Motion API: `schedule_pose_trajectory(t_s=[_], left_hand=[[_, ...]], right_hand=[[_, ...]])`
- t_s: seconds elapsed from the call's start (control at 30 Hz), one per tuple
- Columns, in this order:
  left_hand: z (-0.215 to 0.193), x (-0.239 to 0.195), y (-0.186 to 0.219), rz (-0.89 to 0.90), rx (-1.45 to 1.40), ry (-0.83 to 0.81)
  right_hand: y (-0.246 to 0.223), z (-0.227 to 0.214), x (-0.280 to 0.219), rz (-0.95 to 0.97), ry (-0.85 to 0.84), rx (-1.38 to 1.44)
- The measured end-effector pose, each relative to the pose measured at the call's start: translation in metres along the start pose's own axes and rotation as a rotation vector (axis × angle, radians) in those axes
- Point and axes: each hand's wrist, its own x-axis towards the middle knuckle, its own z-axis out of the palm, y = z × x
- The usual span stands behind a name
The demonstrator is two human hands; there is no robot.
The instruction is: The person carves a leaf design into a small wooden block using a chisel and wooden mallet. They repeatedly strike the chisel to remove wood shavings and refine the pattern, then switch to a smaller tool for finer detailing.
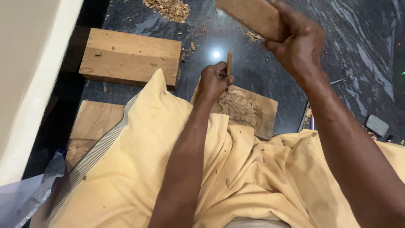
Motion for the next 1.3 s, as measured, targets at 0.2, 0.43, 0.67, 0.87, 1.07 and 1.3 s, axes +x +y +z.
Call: schedule_pose_trajectory(t_s=[0.2,0.43,0.67,0.87,1.07,1.3], left_hand=[[0.003,0.006,-0.01,0.029,-0.055,0.068],[0.006,0.012,-0.026,0.022,-0.124,0.089],[0.003,0.026,-0.049,-0.017,-0.503,0.107],[0.005,0.019,-0.037,-0.004,-0.41,0.059],[0.003,0.007,-0.01,-0.001,-0.19,0.065],[0.004,0.007,-0.002,0.029,-0.05,0.06]], right_hand=[[0.007,0.004,-0.003,-0.185,-0.177,-0.223],[0.013,0.016,0.009,-0.217,-0.292,-0.239],[0.009,0.006,0.012,-0.075,-0.04,-0.027],[0.022,-0.003,0.014,0.003,0.038,0.007],[0.013,-0.004,0.018,-0.018,0.034,-0.041],[-0.001,-0.004,0.01,-0.141,-0.192,-0.215]])
